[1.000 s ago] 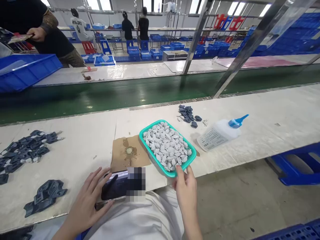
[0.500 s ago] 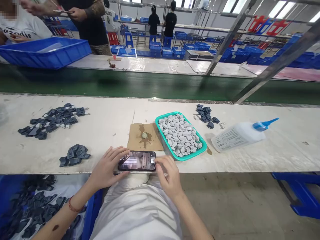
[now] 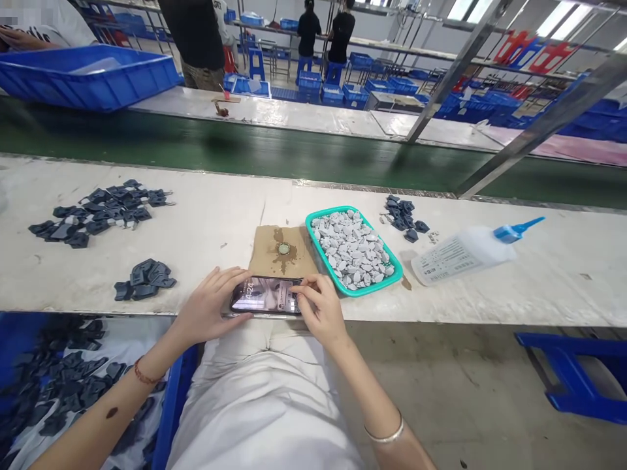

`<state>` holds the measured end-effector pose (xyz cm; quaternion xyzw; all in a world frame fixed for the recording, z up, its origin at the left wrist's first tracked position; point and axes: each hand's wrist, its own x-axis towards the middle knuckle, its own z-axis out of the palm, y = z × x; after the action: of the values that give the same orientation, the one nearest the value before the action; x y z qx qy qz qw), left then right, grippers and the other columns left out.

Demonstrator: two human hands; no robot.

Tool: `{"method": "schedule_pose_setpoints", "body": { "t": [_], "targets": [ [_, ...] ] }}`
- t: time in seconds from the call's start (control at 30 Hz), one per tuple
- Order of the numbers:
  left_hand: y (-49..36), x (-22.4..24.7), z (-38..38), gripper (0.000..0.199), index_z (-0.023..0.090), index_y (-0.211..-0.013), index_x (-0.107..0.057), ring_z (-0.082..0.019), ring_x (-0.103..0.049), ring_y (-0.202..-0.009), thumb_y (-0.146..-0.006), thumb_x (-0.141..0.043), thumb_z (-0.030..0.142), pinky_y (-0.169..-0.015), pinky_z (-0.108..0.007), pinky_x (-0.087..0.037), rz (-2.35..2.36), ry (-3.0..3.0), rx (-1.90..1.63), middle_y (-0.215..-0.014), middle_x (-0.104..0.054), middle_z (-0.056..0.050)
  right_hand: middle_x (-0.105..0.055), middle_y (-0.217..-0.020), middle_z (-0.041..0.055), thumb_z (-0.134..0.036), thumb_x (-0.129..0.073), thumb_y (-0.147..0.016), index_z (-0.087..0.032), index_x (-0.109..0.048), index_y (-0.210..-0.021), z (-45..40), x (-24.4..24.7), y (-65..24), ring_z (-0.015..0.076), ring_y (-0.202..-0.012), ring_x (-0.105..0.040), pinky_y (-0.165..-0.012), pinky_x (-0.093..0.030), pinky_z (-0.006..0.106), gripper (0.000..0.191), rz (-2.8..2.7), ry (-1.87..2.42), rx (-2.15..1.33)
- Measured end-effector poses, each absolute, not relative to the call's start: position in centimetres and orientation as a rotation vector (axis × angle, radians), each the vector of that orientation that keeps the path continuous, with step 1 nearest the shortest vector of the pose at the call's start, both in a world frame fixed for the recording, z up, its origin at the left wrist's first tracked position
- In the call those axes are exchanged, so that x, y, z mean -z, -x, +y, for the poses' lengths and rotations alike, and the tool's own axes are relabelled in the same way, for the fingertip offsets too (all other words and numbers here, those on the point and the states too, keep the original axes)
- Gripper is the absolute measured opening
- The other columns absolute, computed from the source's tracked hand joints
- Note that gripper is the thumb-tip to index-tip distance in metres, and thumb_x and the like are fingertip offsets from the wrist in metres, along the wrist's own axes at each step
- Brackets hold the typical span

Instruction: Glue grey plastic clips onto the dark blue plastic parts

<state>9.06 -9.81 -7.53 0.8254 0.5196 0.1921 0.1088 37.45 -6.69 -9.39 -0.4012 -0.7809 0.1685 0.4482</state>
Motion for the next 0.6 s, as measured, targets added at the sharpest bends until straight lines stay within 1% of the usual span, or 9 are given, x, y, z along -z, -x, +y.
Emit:
{"method": "schedule_pose_setpoints", "body": {
  "t": [0.1, 0.2, 0.3, 0.37, 0.4, 0.47, 0.5, 0.57, 0.6],
  "targets": [
    [-9.1, 7.5, -9.8, 0.066, 0.019, -0.151, -0.051, -0.037, -0.059, -0.143, -0.095, -0.065, 0.051, -0.126, -0.067, -0.038, 1.522, -2.454, -0.594, -0.15, -0.066, -0.016, -0.069, -0.098, 0.0063, -0.017, -0.059, -0.099, -0.026, -0.083, -0.1, -6.5, 9.1, -37.3, 0.0203, -0.089, -0.065, -0.077, -0.056, 0.034, 0.026, -1.951, 0.987, -0.364],
    [-9.1, 7.6, -10.0, 0.065, 0.018, -0.152, -0.05, -0.036, -0.06, -0.142, -0.096, -0.065, 0.047, -0.126, -0.066, -0.038, 1.514, -2.477, -0.627, -0.149, -0.067, -0.015, -0.07, -0.097, 0.0059, -0.014, -0.055, -0.1, -0.024, -0.081, -0.102, -6.9, 8.8, -37.2, 0.0196, -0.09, -0.068, -0.077, -0.057, 0.033, 0.027, -1.935, 0.994, -0.309],
    [-9.1, 7.6, -10.2, 0.063, 0.019, -0.153, -0.048, -0.035, -0.061, -0.141, -0.097, -0.064, 0.043, -0.126, -0.064, -0.037, 1.501, -2.494, -0.656, -0.148, -0.067, -0.014, -0.071, -0.095, 0.0047, -0.009, -0.051, -0.101, -0.023, -0.077, -0.107, -8.2, 8.1, -37.4, 0.0176, -0.087, -0.071, -0.075, -0.057, 0.031, 0.03, -1.915, 1.005, -0.255],
    [-9.2, 7.5, -10.3, 0.063, 0.019, -0.153, -0.047, -0.034, -0.06, -0.141, -0.097, -0.064, 0.041, -0.127, -0.062, -0.035, 1.492, -2.496, -0.662, -0.148, -0.067, -0.013, -0.072, -0.098, 0.0047, -0.007, -0.05, -0.1, -0.024, -0.075, -0.113, -9.1, 7.3, -37.8, 0.0174, -0.088, -0.071, -0.075, -0.056, 0.03, 0.033, -1.903, 1.007, -0.209],
    [-9.2, 7.5, -10.3, 0.063, 0.02, -0.154, -0.045, -0.033, -0.06, -0.142, -0.097, -0.064, 0.04, -0.128, -0.06, -0.033, 1.489, -2.493, -0.662, -0.149, -0.067, -0.012, -0.073, -0.101, 0.0051, -0.006, -0.052, -0.098, -0.025, -0.075, -0.116, -9.3, 6.7, -38.2, 0.0181, -0.09, -0.071, -0.078, -0.056, 0.031, 0.034, -1.891, 1.018, -0.166],
    [-9.3, 7.3, -10.4, 0.062, 0.021, -0.155, -0.044, -0.03, -0.059, -0.143, -0.098, -0.064, 0.038, -0.131, -0.056, -0.029, 1.487, -2.479, -0.669, -0.149, -0.067, -0.01, -0.072, -0.108, 0.007, -0.008, -0.056, -0.097, -0.027, -0.075, -0.123, -9.2, 5.6, -39.1, 0.0217, -0.099, -0.069, -0.089, -0.054, 0.037, 0.037, -1.857, 1.1, -0.028],
    [-9.3, 7.2, -10.4, 0.061, 0.021, -0.154, -0.045, -0.029, -0.059, -0.142, -0.098, -0.064, 0.037, -0.132, -0.053, -0.027, 1.486, -2.471, -0.683, -0.148, -0.068, -0.009, -0.072, -0.112, 0.0084, -0.01, -0.06, -0.097, -0.027, -0.074, -0.127, -8.8, 5.2, -39.7, 0.0249, -0.105, -0.069, -0.097, -0.052, 0.042, 0.037, -1.855, 1.194, 0.072],
    [-9.4, 6.9, -10.5, 0.058, 0.021, -0.152, -0.049, -0.026, -0.061, -0.139, -0.099, -0.064, 0.039, -0.133, -0.047, -0.024, 1.479, -2.457, -0.728, -0.143, -0.071, -0.007, -0.069, -0.128, 0.0138, -0.019, -0.066, -0.098, -0.027, -0.069, -0.138, -7.6, 4.6, -40.8, 0.0346, -0.123, -0.066, -0.111, -0.045, 0.056, 0.041, -1.896, 1.388, 0.211],
    [-9.4, 6.8, -10.6, 0.056, 0.02, -0.15, -0.051, -0.025, -0.062, -0.137, -0.099, -0.064, 0.041, -0.133, -0.045, -0.023, 1.471, -2.451, -0.75, -0.141, -0.072, -0.006, -0.066, -0.138, 0.0168, -0.025, -0.067, -0.098, -0.027, -0.065, -0.145, -7.0, 4.5, -41.4, 0.0398, -0.133, -0.062, -0.115, -0.041, 0.062, 0.046, -1.941, 1.458, 0.234]
  ]
}}
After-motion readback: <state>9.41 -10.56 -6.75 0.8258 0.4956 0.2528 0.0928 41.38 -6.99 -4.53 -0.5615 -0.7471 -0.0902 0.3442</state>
